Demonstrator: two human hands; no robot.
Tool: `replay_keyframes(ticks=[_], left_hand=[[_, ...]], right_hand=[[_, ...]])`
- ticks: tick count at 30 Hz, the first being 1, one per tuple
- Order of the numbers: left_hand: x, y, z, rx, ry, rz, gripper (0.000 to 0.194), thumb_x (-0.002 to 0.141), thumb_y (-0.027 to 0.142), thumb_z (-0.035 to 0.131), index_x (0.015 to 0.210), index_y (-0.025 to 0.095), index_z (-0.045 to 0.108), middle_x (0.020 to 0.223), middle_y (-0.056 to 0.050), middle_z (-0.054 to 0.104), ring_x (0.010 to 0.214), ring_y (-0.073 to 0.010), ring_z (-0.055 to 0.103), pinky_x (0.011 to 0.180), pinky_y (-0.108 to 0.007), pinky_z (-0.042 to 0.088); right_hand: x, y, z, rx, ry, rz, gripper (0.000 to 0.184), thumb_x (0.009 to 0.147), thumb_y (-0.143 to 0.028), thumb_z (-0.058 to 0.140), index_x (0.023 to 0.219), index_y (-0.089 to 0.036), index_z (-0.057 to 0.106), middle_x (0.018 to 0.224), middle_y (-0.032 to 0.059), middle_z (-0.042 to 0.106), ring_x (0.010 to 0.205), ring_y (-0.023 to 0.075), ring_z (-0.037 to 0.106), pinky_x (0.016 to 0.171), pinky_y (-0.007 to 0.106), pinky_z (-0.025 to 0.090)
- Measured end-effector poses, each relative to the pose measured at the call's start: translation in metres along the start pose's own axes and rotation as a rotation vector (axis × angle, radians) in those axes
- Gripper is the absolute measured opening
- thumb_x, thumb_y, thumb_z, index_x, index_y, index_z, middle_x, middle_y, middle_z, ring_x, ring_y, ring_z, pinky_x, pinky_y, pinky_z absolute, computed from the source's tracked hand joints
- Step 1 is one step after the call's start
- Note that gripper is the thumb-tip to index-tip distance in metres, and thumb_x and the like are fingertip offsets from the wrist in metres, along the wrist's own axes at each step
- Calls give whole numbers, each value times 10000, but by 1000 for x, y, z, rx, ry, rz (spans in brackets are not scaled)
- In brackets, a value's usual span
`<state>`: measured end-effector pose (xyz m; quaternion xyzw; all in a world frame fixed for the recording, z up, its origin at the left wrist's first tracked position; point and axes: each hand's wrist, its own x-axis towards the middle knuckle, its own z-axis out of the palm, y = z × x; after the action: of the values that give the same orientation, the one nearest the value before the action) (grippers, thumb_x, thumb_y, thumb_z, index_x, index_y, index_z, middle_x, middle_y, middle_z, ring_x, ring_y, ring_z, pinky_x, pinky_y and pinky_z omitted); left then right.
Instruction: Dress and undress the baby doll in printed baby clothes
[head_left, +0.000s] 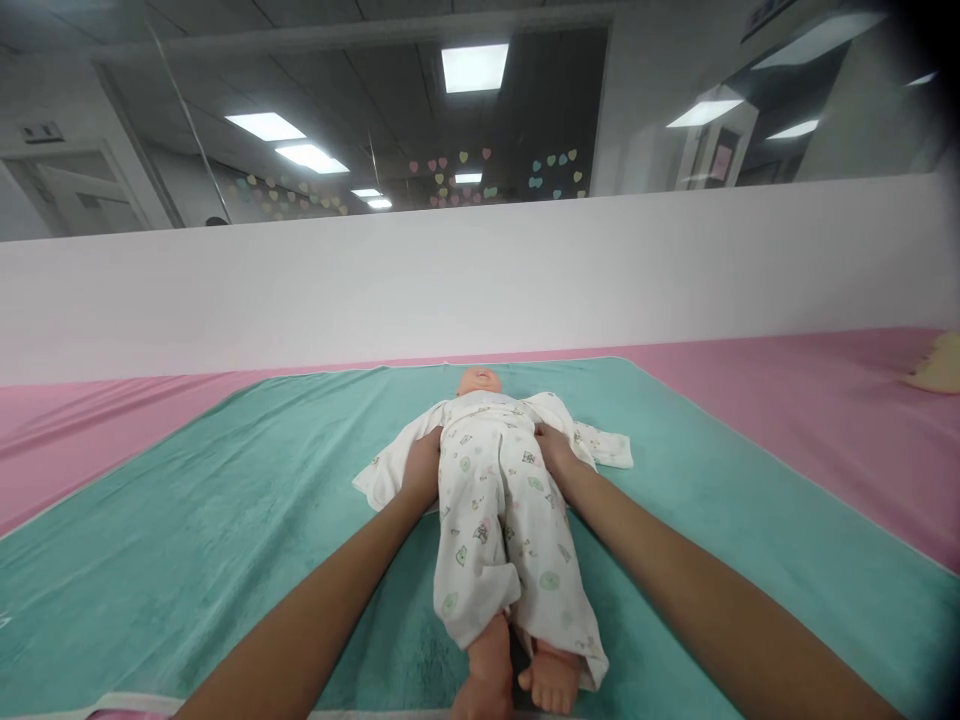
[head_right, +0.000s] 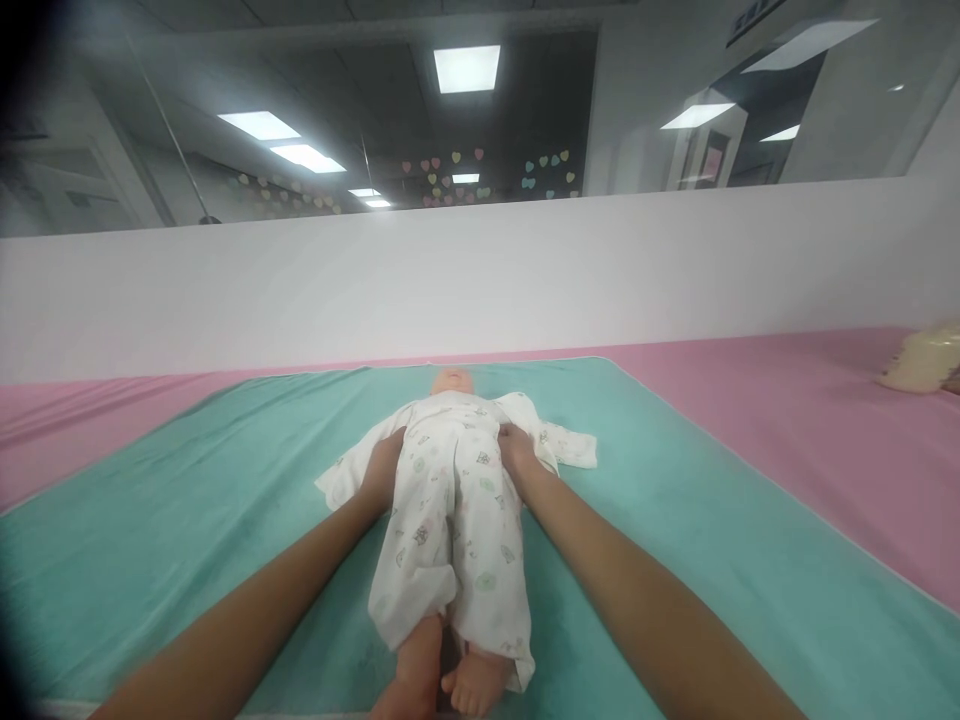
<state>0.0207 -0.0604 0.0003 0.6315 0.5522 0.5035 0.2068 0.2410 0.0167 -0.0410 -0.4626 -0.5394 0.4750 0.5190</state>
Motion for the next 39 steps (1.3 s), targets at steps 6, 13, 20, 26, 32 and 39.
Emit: replay_keyframes(ticks=[6,13,20,26,32,39], left_hand=[[0,-4,-4,103,94,72,284,654,157,636,925,222,580,940,-63,577,898,-244,491,810,-313,331],[-61,41,-32,130,119,44,56,766,215,525,800,216,570,701,0,555,634,-154,484,631,-263,363],[-194,92,-38,264,-207,113,96,820,258,483,780,205,552,782,-6,574,718,-148,523,636,-258,405],[-214,90,-26,300,-80,79,167,819,265,488,969,205,529,932,-32,545,834,-163,533,738,-313,455],[-217,97,-22,366,24,116,208,769,147,431,961,194,496,946,-43,554,814,-166,557,703,-313,475],[-217,94,-33,596,11,299,274,743,86,442,971,213,525,905,-23,604,794,-173,588,660,-289,481]], right_hand=[[-18,-21,1,-217,166,-204,114,595,-125,518,623,-229,554,634,-20,529,676,174,416,667,281,315],[-127,-88,-6,-326,-21,-417,97,776,-268,519,691,-244,557,714,15,564,689,187,472,653,311,348],[-232,-90,7,-921,-354,-582,114,743,-168,549,849,-199,577,884,47,568,872,220,463,765,355,351],[-231,-97,23,-1003,-355,-654,105,796,-128,473,718,-177,524,781,15,561,810,171,469,727,312,341],[-280,-116,30,-770,-369,-617,98,827,-167,457,730,-179,466,784,-4,532,764,134,464,677,268,341],[-286,-94,23,-798,-349,-481,43,812,-158,449,801,-197,462,776,-5,531,714,145,462,630,270,347]])
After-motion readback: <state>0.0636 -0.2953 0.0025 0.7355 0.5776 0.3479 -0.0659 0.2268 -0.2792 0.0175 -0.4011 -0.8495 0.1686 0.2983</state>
